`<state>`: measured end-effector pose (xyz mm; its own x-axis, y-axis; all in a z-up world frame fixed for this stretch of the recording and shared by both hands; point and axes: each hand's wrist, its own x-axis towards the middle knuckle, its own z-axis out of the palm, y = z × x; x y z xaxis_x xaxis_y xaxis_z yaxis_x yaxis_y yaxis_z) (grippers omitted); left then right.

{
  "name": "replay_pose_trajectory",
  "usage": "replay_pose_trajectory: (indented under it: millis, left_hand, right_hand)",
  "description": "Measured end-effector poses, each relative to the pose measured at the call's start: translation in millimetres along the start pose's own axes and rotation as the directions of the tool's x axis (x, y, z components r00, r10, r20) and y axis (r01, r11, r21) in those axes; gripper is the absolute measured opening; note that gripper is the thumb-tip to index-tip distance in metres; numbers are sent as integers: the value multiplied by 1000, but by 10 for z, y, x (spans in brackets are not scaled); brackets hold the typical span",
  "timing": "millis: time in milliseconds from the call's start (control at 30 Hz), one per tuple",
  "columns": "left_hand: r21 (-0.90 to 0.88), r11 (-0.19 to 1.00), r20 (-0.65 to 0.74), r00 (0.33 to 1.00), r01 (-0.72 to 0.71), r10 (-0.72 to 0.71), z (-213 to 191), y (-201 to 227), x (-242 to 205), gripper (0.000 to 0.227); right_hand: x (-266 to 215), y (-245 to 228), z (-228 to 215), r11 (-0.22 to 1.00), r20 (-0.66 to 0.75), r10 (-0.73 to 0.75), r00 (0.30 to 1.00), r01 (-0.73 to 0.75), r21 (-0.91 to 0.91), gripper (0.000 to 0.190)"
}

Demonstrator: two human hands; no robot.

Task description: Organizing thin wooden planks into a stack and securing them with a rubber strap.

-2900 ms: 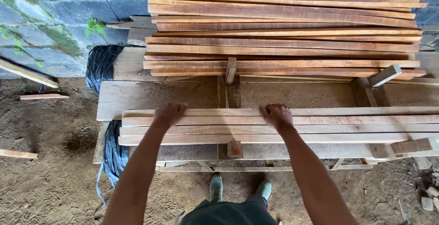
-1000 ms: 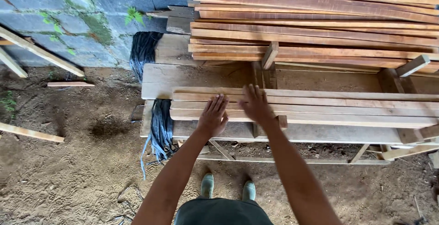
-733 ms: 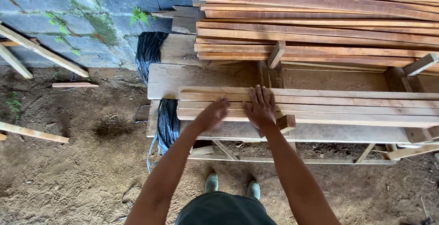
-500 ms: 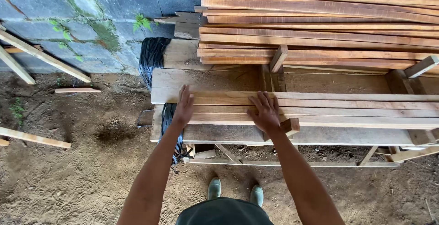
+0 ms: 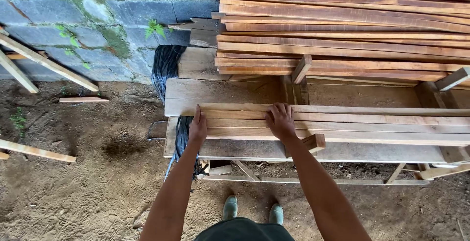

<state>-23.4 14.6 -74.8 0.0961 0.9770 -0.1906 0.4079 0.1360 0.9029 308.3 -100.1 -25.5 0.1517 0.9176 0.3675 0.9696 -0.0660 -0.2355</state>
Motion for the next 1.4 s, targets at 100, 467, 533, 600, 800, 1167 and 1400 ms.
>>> replay_pose_trajectory:
  millis: [100,467,533,600,800,1167,1400]
  left_hand:
    - [36,999,-10,1000,15,-15,-26,70,-36,59]
    - [30,999,32,999,-27,26,-28,193,-108,68]
    - [30,998,42,998,-46,45,-49,153,-77,70]
    - [-100,995,60,998,-14,20,-101,111,-19,66]
    - [291,953,-140,989,79,-39,-514,-541,231,49]
    - [606,791,-54,996,86,-66,-768,-433,-78,41]
    - [266,927,-124,944,-264,305,-977,503,-149,28]
  right_hand:
    - [4,-187,-196,999,-33,-51,998,50,-13,47]
    - [-55,-411,-370,960,-123,-253,960,233,-156,69]
    - [-72,-430,-369,954,-138,-268,954,242,-176,68]
    - [-100,-469,-352,947,-187,-244,951,193,-257,66]
    - [-137,-423,-270,952,-173,-196,965,146,-268,69]
    - [-145,-437,-291,956,-149,-170,974,127,-264,68]
    - [-149,-443,-266,967,-117,-131,984,101,-236,67]
